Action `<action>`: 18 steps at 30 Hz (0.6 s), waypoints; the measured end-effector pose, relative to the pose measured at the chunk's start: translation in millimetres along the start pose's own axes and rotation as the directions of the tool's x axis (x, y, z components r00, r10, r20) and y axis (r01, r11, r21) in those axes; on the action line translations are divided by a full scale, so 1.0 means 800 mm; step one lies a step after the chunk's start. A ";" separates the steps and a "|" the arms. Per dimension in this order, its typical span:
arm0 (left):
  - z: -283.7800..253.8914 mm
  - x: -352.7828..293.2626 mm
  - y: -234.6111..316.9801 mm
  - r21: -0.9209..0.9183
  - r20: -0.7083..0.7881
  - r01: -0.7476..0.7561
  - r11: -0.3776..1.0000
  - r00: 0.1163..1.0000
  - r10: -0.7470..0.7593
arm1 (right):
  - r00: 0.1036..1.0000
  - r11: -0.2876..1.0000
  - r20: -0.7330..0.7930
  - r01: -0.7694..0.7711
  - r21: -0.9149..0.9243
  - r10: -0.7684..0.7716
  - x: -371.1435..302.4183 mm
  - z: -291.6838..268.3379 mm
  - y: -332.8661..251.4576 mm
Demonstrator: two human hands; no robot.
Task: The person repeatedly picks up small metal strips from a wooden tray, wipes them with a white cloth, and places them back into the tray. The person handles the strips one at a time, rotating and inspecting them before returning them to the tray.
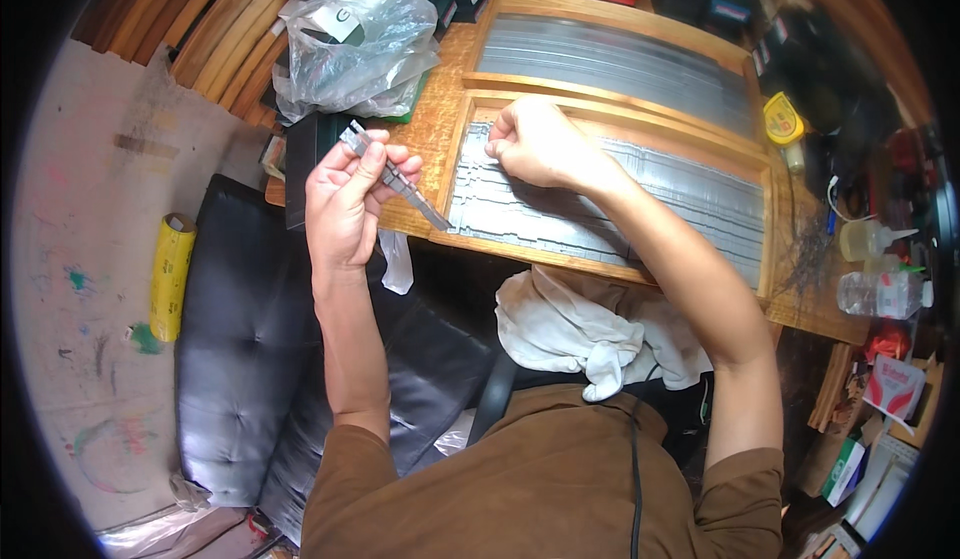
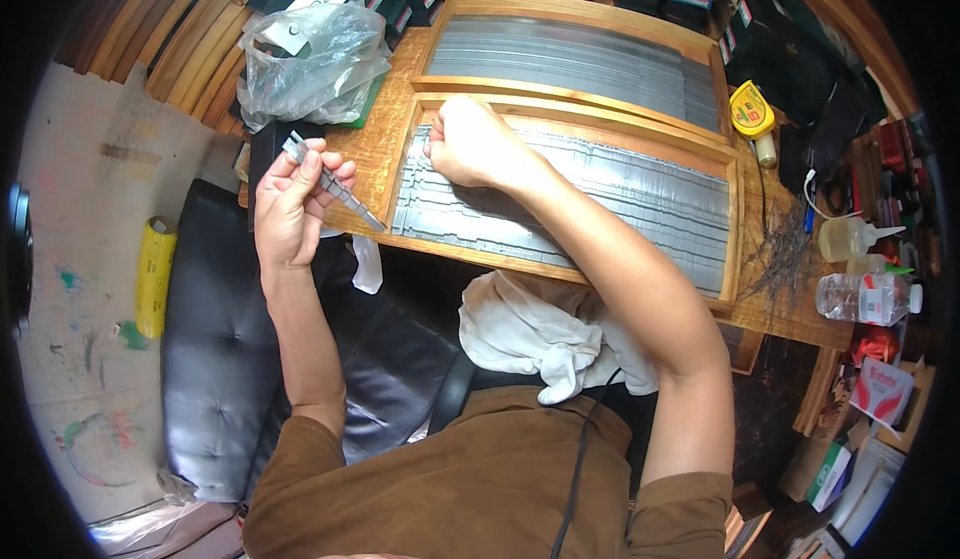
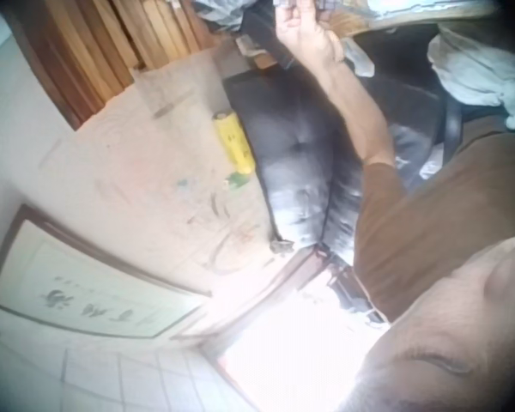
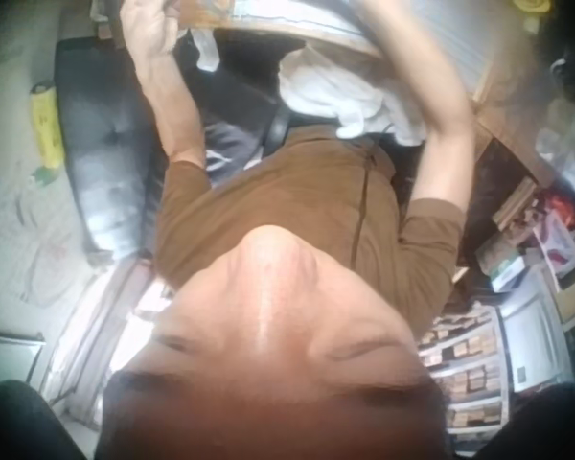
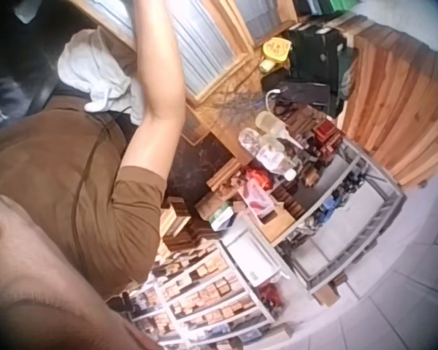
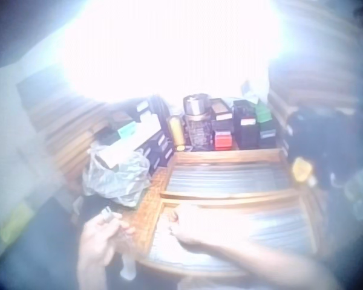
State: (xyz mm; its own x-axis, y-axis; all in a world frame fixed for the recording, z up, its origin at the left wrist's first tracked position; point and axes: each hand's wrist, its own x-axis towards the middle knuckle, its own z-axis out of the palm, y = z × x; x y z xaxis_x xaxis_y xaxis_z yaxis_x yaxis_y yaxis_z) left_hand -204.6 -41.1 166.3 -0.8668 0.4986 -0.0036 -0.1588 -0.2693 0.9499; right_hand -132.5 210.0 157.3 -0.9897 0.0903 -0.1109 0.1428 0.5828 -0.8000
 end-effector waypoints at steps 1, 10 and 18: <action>-0.004 -0.004 -0.005 -0.034 -0.015 0.014 0.999 1.000 -0.014 | 1.000 1.000 -0.020 -0.011 0.018 0.011 -0.002 0.006 -0.003; 0.022 0.001 -0.047 -0.345 -0.144 -0.006 0.938 0.989 -0.046 | 0.963 0.921 0.041 0.241 0.308 -0.265 -0.035 0.025 -0.019; 0.053 -0.010 -0.053 -0.055 -0.187 -0.057 0.997 0.981 0.046 | 0.994 0.921 0.036 0.086 0.379 -0.108 -0.052 -0.004 0.011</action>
State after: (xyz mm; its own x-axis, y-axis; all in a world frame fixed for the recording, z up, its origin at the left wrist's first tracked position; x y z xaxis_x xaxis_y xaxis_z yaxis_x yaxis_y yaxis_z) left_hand -170.8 1.5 139.9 -0.9463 0.3228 -0.0188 -0.1351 -0.3418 0.9300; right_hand -90.2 214.2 156.7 -0.9990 -0.0021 -0.0450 0.0432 0.2382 -0.9703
